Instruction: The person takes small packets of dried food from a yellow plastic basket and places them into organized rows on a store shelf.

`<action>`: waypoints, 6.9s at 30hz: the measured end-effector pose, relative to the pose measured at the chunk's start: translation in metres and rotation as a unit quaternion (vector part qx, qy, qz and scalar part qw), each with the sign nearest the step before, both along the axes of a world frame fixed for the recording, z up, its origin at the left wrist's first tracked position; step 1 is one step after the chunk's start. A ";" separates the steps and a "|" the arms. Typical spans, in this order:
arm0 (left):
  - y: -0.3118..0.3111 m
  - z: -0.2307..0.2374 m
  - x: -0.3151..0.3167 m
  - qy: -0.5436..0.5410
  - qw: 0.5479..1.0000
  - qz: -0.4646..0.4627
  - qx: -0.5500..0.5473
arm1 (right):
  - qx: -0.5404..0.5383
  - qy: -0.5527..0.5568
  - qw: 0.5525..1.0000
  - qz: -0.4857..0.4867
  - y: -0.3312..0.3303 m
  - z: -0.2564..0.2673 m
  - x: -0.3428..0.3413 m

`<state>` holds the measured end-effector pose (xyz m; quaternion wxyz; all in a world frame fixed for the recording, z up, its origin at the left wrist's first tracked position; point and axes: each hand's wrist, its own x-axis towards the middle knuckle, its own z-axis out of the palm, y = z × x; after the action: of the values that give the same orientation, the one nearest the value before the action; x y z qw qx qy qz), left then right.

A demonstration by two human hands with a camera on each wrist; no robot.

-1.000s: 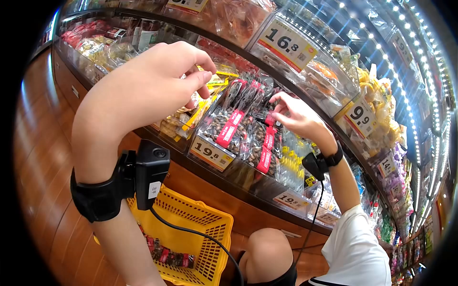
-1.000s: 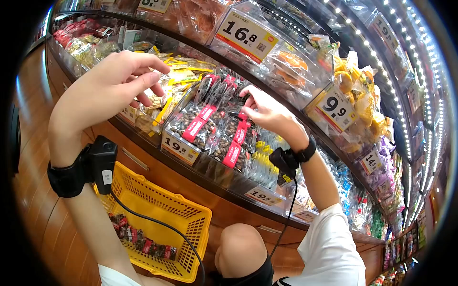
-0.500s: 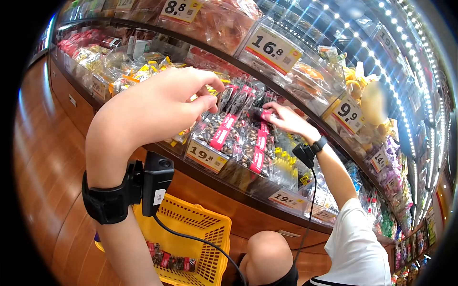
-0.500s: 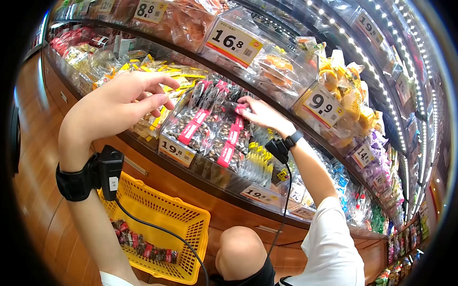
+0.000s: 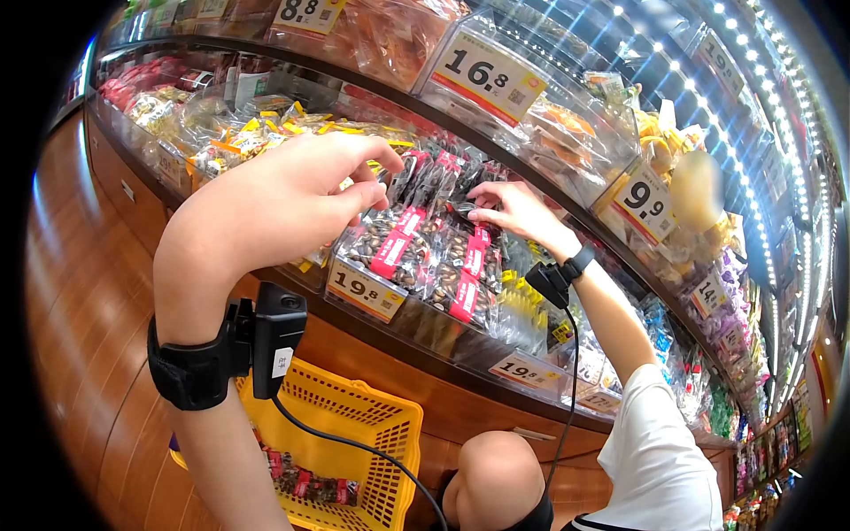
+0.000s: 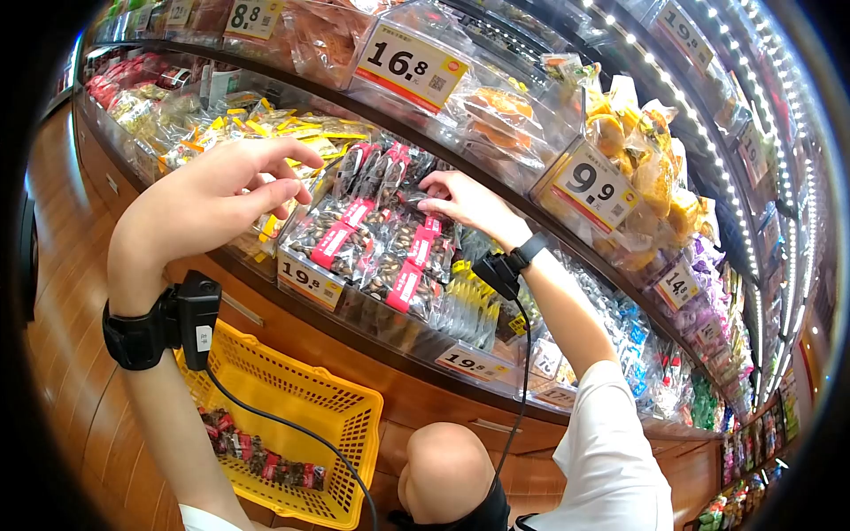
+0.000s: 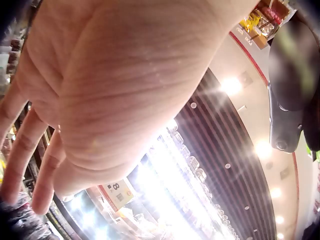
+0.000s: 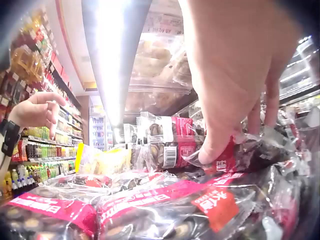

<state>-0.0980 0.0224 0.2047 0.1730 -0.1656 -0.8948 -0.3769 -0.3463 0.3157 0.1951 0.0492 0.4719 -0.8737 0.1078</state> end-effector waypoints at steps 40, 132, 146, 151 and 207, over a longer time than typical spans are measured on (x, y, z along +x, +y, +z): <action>-0.009 -0.022 -0.029 -0.044 0.999 -0.007 0.013 | 0.032 0.111 0.993 0.023 0.020 -0.007 0.005; -0.083 0.001 0.095 0.088 0.991 0.096 0.023 | 0.405 -0.247 0.777 0.414 -0.142 -0.121 0.253; -0.112 -0.014 0.128 0.011 0.997 0.064 0.030 | 0.079 -0.889 0.420 0.164 -0.211 -0.212 0.165; -0.091 -0.031 0.141 -0.005 0.999 0.034 -0.026 | 0.549 -0.408 0.717 0.137 -0.196 -0.404 0.201; -0.037 -0.020 0.031 -0.210 0.951 0.051 0.220 | -0.570 -0.436 0.685 0.123 -0.158 -0.078 0.169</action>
<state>-0.0670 -0.0151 0.1846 0.0321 0.0056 -0.8129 -0.5816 -0.1777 0.1581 0.1166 -0.0917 0.3558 -0.5005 0.7839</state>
